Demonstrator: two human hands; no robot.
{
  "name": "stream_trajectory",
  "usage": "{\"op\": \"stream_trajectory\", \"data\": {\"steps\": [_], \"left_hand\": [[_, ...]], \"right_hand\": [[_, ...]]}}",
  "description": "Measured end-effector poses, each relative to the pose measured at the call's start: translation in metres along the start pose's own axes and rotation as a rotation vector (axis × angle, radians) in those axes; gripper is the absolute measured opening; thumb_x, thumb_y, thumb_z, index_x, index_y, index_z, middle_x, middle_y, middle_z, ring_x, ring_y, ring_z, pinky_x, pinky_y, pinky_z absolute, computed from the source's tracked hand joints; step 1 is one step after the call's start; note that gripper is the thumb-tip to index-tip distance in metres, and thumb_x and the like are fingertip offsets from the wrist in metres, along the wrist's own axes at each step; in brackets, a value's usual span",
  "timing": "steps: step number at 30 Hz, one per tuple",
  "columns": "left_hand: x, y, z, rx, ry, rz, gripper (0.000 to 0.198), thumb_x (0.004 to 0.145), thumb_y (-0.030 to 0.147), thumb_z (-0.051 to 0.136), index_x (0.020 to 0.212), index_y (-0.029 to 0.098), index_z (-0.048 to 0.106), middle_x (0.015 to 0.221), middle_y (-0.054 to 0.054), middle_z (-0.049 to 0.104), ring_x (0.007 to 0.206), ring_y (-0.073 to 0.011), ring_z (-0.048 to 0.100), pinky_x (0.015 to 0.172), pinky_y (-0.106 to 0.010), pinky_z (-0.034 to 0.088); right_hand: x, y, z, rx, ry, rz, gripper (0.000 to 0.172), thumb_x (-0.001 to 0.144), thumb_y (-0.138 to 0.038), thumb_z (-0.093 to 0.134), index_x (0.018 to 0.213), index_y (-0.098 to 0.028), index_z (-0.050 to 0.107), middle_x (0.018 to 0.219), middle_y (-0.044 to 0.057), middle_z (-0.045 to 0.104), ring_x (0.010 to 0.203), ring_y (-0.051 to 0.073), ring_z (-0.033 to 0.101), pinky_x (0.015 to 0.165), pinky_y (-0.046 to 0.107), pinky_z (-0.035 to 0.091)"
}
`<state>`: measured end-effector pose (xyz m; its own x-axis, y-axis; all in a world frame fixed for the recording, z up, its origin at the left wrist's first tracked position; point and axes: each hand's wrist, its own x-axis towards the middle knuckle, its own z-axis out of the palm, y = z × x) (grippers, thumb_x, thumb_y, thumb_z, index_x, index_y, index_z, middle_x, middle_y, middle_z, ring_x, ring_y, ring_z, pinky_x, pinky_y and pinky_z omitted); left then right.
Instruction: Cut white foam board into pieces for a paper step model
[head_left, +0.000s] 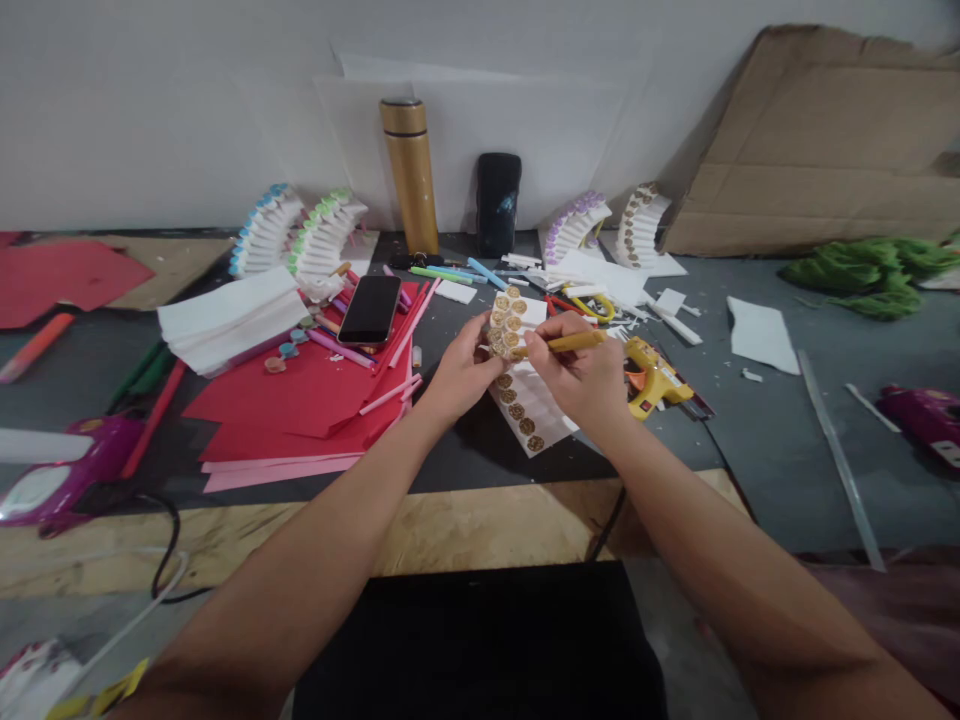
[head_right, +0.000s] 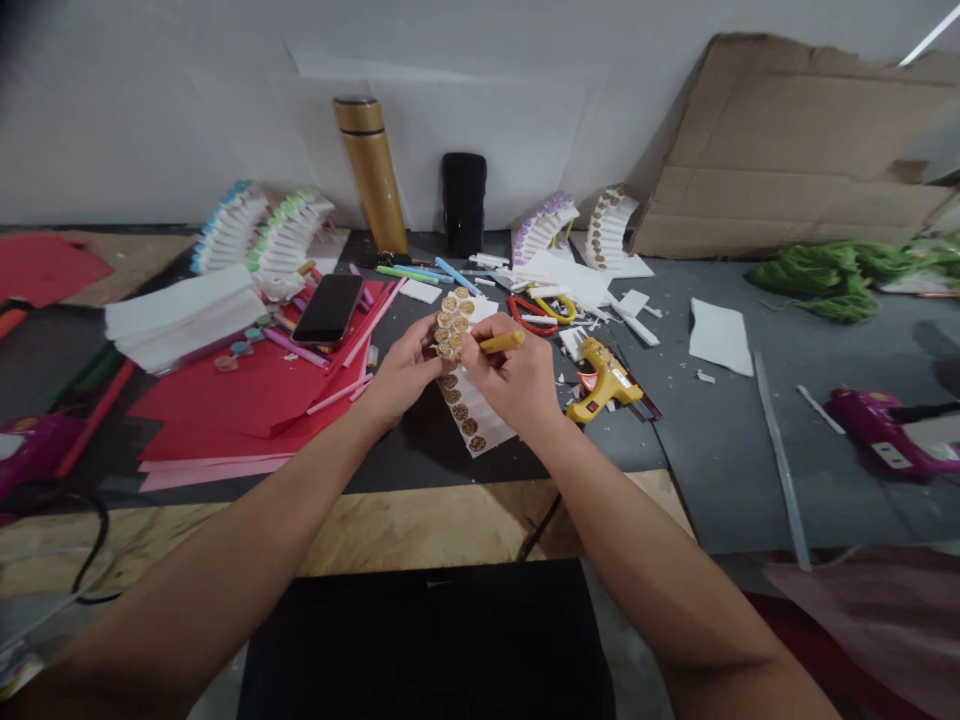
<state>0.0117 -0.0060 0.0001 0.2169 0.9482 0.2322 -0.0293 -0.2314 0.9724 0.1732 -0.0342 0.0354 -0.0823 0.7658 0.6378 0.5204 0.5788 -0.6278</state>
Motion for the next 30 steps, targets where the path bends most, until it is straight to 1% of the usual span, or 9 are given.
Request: {"op": "stream_trajectory", "data": {"steps": [8,15,18,21,25,27,30], "left_hand": [[0.001,-0.002,0.0,0.003,0.008,-0.015,0.064,0.07,0.02,0.068,0.132,0.018,0.051,0.131,-0.012,0.06,0.116,-0.0264,0.059,0.099,-0.042,0.047],[0.001,-0.002,-0.001,0.002,0.011,-0.005,0.065,0.068,0.02,0.068,0.131,0.017,0.051,0.131,-0.013,0.06,0.117,-0.0269,0.058,0.101,-0.042,0.045],[0.001,-0.002,0.0,-0.007,0.023,-0.009,0.066,0.067,0.02,0.068,0.13,0.017,0.051,0.13,-0.013,0.061,0.115,-0.0264,0.059,0.099,-0.041,0.046],[0.001,-0.002,0.001,-0.011,0.028,-0.019,0.065,0.067,0.02,0.068,0.129,0.017,0.052,0.129,-0.012,0.061,0.113,-0.0262,0.061,0.098,-0.041,0.047],[0.0,0.0,0.001,-0.049,0.011,-0.032,0.066,0.068,0.023,0.069,0.131,0.017,0.05,0.129,-0.012,0.061,0.114,-0.026,0.061,0.1,-0.041,0.046],[-0.001,0.003,-0.001,-0.08,0.008,-0.026,0.068,0.067,0.023,0.07,0.132,0.017,0.05,0.132,-0.012,0.061,0.118,-0.0262,0.059,0.102,-0.041,0.045],[-0.002,0.006,-0.005,-0.126,-0.005,-0.042,0.068,0.065,0.019,0.069,0.13,0.016,0.052,0.132,-0.011,0.062,0.121,-0.0267,0.057,0.104,-0.041,0.043]], "right_hand": [[0.001,0.002,0.0,0.003,-0.026,0.006,0.019,0.087,-0.03,0.058,0.07,-0.021,0.057,0.067,-0.001,0.059,0.059,0.012,0.05,0.056,0.027,0.038],[0.001,0.002,0.0,0.027,-0.002,-0.005,0.018,0.086,-0.028,0.059,0.07,-0.021,0.057,0.067,-0.001,0.059,0.057,0.011,0.05,0.057,0.027,0.039],[0.003,0.002,-0.001,0.034,0.011,0.03,0.019,0.085,-0.029,0.06,0.068,-0.021,0.057,0.064,-0.001,0.058,0.055,0.011,0.049,0.055,0.026,0.038],[0.006,0.007,-0.002,0.09,0.061,0.139,0.02,0.084,-0.032,0.062,0.068,-0.021,0.056,0.058,-0.003,0.053,0.05,0.01,0.045,0.05,0.026,0.035],[0.013,0.018,-0.002,0.402,0.11,0.382,0.025,0.083,-0.041,0.065,0.071,-0.023,0.052,0.051,-0.006,0.046,0.04,0.008,0.036,0.039,0.024,0.026],[0.016,0.024,-0.002,0.544,0.097,0.476,0.029,0.081,-0.044,0.066,0.069,-0.024,0.048,0.049,-0.008,0.042,0.038,0.007,0.032,0.037,0.024,0.023],[0.018,0.025,-0.003,0.653,0.025,0.561,0.032,0.079,-0.043,0.068,0.066,-0.024,0.046,0.049,-0.008,0.04,0.037,0.006,0.031,0.036,0.024,0.02]]}}
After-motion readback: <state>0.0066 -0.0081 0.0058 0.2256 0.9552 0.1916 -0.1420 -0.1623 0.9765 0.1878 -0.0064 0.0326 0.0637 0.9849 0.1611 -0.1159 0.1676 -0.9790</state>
